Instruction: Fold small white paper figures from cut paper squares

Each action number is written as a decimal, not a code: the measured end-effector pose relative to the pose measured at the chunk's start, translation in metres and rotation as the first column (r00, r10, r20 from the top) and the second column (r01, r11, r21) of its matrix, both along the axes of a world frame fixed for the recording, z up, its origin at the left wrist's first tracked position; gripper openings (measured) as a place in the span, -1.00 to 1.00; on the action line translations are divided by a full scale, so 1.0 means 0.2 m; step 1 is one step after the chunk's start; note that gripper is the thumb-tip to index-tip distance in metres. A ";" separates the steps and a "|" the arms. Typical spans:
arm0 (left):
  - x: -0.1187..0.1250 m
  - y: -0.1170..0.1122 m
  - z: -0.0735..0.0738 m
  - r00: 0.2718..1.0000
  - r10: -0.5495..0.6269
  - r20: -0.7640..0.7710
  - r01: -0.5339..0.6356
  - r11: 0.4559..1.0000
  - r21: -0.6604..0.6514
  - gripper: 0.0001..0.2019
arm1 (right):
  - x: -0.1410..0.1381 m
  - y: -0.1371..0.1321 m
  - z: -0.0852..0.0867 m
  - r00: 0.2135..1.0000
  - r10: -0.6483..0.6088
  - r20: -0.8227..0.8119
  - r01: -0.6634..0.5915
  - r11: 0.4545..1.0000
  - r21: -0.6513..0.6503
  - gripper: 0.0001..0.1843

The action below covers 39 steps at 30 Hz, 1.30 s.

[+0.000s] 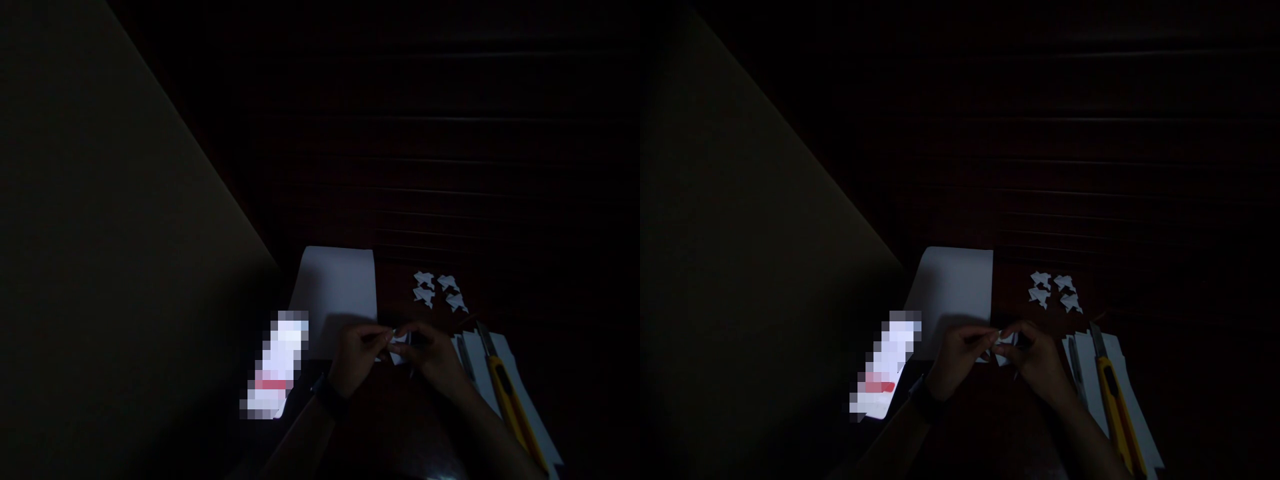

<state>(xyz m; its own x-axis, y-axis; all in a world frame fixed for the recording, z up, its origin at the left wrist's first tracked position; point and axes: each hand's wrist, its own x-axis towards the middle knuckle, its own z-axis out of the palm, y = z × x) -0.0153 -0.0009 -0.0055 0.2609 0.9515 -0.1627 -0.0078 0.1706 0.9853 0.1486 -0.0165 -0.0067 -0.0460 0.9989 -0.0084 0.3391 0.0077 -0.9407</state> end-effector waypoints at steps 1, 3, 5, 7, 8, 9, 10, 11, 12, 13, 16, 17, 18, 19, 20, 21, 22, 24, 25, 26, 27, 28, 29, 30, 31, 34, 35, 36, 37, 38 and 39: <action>0.00 0.00 0.00 1.000 0.000 -0.003 0.000 1.000 0.001 -0.72 | 0.00 0.00 0.00 1.000 0.009 0.001 -0.009 1.000 -0.012 -0.86; 0.00 0.00 -0.01 1.000 0.001 -0.006 -0.001 1.000 0.000 -0.73 | 0.01 0.00 0.00 0.999 0.035 -0.015 -0.036 0.999 -0.032 -0.87; 0.00 0.00 0.00 1.000 0.009 -0.018 -0.009 1.000 -0.005 -0.74 | 0.01 0.00 0.00 0.998 0.044 -0.039 -0.045 0.998 -0.048 -0.87; 0.00 0.00 0.00 0.999 0.016 -0.040 -0.017 1.000 -0.005 -0.74 | 0.02 0.00 0.00 0.998 0.033 -0.057 -0.036 0.997 -0.065 -0.86; 0.00 0.00 0.01 0.999 0.012 -0.052 -0.013 1.000 -0.007 -0.73 | 0.02 0.00 0.00 0.998 0.025 -0.062 -0.030 0.997 -0.071 -0.85; -0.01 0.00 0.01 0.998 0.006 -0.061 -0.006 1.000 -0.009 -0.73 | 0.02 0.00 0.00 0.998 0.022 -0.066 -0.027 0.997 -0.077 -0.85; -0.01 -0.01 0.01 0.998 -0.004 -0.069 0.004 1.000 -0.008 -0.73 | 0.02 0.00 -0.01 0.998 0.019 -0.067 -0.024 0.997 -0.080 -0.85; -0.01 -0.01 0.01 0.997 -0.017 -0.073 0.016 1.000 -0.005 -0.72 | 0.02 0.00 -0.01 0.998 0.018 -0.066 -0.023 0.997 -0.080 -0.86; -0.01 -0.01 0.01 0.997 -0.024 -0.077 0.024 1.000 -0.001 -0.72 | 0.02 0.00 -0.02 0.998 0.017 -0.063 -0.022 0.996 -0.082 -0.86; 0.00 -0.01 0.01 0.996 -0.024 -0.083 0.025 1.000 0.005 -0.73 | 0.01 0.00 -0.02 0.998 0.014 -0.060 -0.019 0.996 -0.083 -0.86; 0.00 -0.01 -0.01 0.995 0.012 -0.103 -0.010 1.000 0.020 -0.74 | 0.01 0.00 -0.03 0.999 0.007 -0.054 -0.011 0.997 -0.076 -0.86; 0.00 -0.01 -0.01 0.994 0.025 -0.107 -0.022 0.999 0.027 -0.75 | 0.01 0.00 -0.02 0.998 0.012 -0.061 -0.016 0.998 -0.068 -0.84; 0.00 -0.01 -0.01 0.993 0.034 -0.112 -0.030 0.999 0.036 -0.76 | 0.01 0.00 -0.02 0.997 0.020 -0.071 -0.024 0.998 -0.058 -0.81; 0.00 -0.01 -0.01 0.992 0.038 -0.117 -0.033 0.998 0.046 -0.77 | 0.01 0.00 -0.01 0.996 0.027 -0.081 -0.031 0.998 -0.048 -0.77; 0.00 -0.01 -0.01 0.992 0.041 -0.123 -0.034 0.998 0.057 -0.77 | 0.01 0.00 0.00 0.995 0.035 -0.090 -0.039 0.998 -0.043 -0.73; 0.00 -0.01 -0.01 0.991 0.041 -0.128 -0.033 0.997 0.063 -0.78 | 0.01 0.00 0.00 0.995 0.041 -0.093 -0.045 0.998 -0.043 -0.70; 0.00 -0.01 -0.01 0.991 0.039 -0.128 -0.030 0.997 0.066 -0.77 | 0.01 0.00 0.01 0.995 0.043 -0.091 -0.047 0.998 -0.049 -0.69; 0.00 -0.01 0.00 0.992 0.035 -0.118 -0.028 0.998 0.060 -0.76 | 0.02 0.00 0.03 0.997 0.035 -0.072 -0.040 0.997 -0.064 -0.71; 0.00 -0.01 0.00 0.993 0.030 -0.112 -0.024 0.998 0.053 -0.76 | 0.02 0.00 0.03 0.997 0.030 -0.065 -0.034 0.997 -0.070 -0.73; 0.00 -0.01 -0.01 0.994 0.028 -0.108 -0.023 0.999 0.043 -0.75 | 0.02 0.00 0.03 0.998 0.024 -0.064 -0.028 0.997 -0.072 -0.74; 0.00 -0.01 -0.01 0.994 0.028 -0.107 -0.025 0.999 0.033 -0.74 | 0.01 0.00 0.04 0.997 0.019 -0.070 -0.024 0.997 -0.072 -0.75; 0.00 -0.01 -0.02 0.994 0.029 -0.108 -0.027 0.999 0.024 -0.73 | 0.01 0.00 0.04 0.997 0.019 -0.079 -0.025 0.997 -0.070 -0.75; 0.00 -0.01 -0.02 0.994 0.030 -0.109 -0.029 0.999 0.014 -0.73 | 0.01 0.00 0.04 0.996 0.023 -0.090 -0.030 0.997 -0.072 -0.75; 0.00 -0.01 -0.03 0.994 0.034 -0.108 -0.033 0.999 0.007 -0.72 | 0.01 0.00 0.04 0.995 0.028 -0.100 -0.035 0.997 -0.075 -0.75; 0.00 -0.01 -0.03 0.994 0.036 -0.106 -0.036 0.999 0.004 -0.72 | 0.01 0.00 0.04 0.994 0.033 -0.107 -0.042 0.996 -0.079 -0.75; 0.00 -0.01 -0.03 0.995 0.030 -0.096 -0.030 1.000 0.000 -0.74 | 0.01 0.00 0.03 0.994 0.026 -0.103 -0.036 0.995 -0.098 -0.76; 0.00 -0.01 -0.02 0.996 0.024 -0.087 -0.025 1.000 -0.004 -0.75 | 0.01 0.00 0.02 0.995 0.021 -0.099 -0.031 0.994 -0.102 -0.76; 0.00 -0.01 -0.02 0.997 0.018 -0.076 -0.019 1.000 -0.014 -0.76 | 0.01 -0.01 0.01 0.995 0.014 -0.098 -0.025 0.994 -0.105 -0.77; 0.00 -0.01 -0.01 0.998 0.014 -0.062 -0.016 1.000 -0.025 -0.77 | 0.01 -0.01 0.01 0.995 0.009 -0.101 -0.020 0.994 -0.108 -0.77; 0.00 -0.01 -0.01 0.999 0.014 -0.048 -0.015 0.999 -0.036 -0.78 | 0.01 -0.01 0.01 0.994 0.003 -0.108 -0.015 0.994 -0.109 -0.77; 0.01 -0.01 -0.01 0.999 0.014 -0.035 -0.016 0.999 -0.045 -0.78 | 0.01 -0.01 0.00 0.993 0.002 -0.118 -0.015 0.994 -0.107 -0.77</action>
